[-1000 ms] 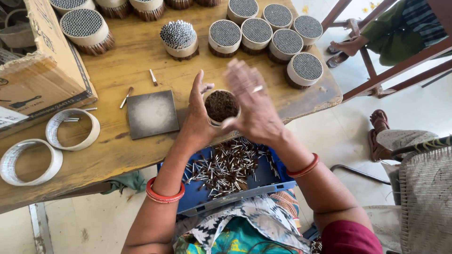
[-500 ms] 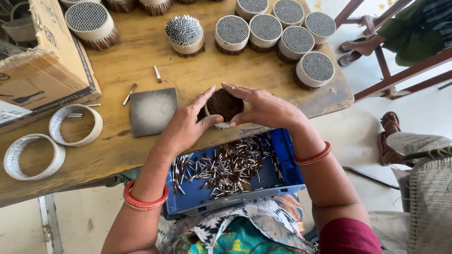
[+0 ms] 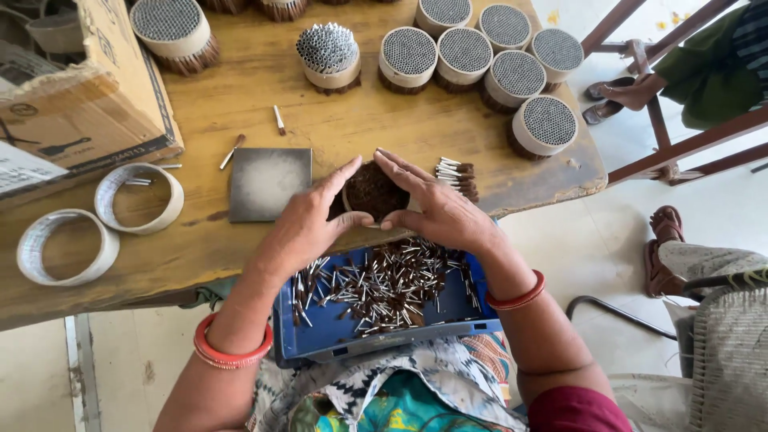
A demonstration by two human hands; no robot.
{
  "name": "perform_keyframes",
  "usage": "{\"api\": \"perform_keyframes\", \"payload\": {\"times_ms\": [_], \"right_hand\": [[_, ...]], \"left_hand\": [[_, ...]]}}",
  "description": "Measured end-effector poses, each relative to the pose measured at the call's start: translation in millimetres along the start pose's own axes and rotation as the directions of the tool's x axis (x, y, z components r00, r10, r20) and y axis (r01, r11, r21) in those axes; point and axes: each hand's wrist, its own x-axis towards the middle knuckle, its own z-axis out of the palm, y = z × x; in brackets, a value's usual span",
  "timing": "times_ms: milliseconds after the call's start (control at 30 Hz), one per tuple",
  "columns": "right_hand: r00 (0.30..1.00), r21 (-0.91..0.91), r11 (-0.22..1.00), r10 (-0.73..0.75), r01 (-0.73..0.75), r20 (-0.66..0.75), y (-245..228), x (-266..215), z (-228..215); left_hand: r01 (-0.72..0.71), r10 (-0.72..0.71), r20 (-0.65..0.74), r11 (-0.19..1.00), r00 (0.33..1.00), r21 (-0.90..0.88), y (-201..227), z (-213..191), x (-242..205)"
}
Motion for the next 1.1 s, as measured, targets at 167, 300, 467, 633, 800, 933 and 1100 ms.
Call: {"api": "perform_keyframes", "payload": {"times_ms": [167, 300, 467, 633, 800, 933, 1100], "right_hand": [[0.960, -0.002, 0.976, 0.214, -0.218, -0.179, 6.4, -11.8, 4.2], [0.966, 0.021, 0.985, 0.170, -0.169, -0.194, 4.6, -4.4, 3.1], [0.962, 0.106, 0.957, 0.271, -0.271, 0.018, -0.4, 22.9, -7.4], [0.992, -0.084, 0.990, 0.117, -0.112, 0.050, -20.3, 21.9, -3.4], [0.989, -0.103, 0.988, 0.124, -0.115, 0.079, -2.1, 10.9, 3.7], [0.999, -0.029, 0.999, -0.023, 0.024, 0.035, 15.1, 12.5, 3.2], [0.978, 0.185, 0.961, 0.211, -0.207, 0.000, 26.1, -0.4, 16.0]], "left_hand": [[-0.036, 0.044, -0.085, 0.996, 0.995, 0.087, -22.8, -16.3, 22.6], [-0.264, 0.259, 0.066, 0.960, 0.964, 0.096, -39.8, -17.1, 42.7], [0.014, -0.081, 0.379, 0.985, 0.922, 0.175, -5.3, -29.7, 68.0], [0.044, -0.154, 0.389, 0.959, 0.908, 0.279, 16.4, -26.0, 53.1], [-0.177, 0.083, 0.286, 0.931, 0.954, 0.320, 4.9, -12.7, 44.4], [-0.167, 0.083, 0.279, 0.941, 0.957, 0.295, -3.9, -12.8, 54.3], [-0.100, -0.019, 0.302, 0.923, 0.953, 0.371, -9.4, -32.7, 60.6]]}}
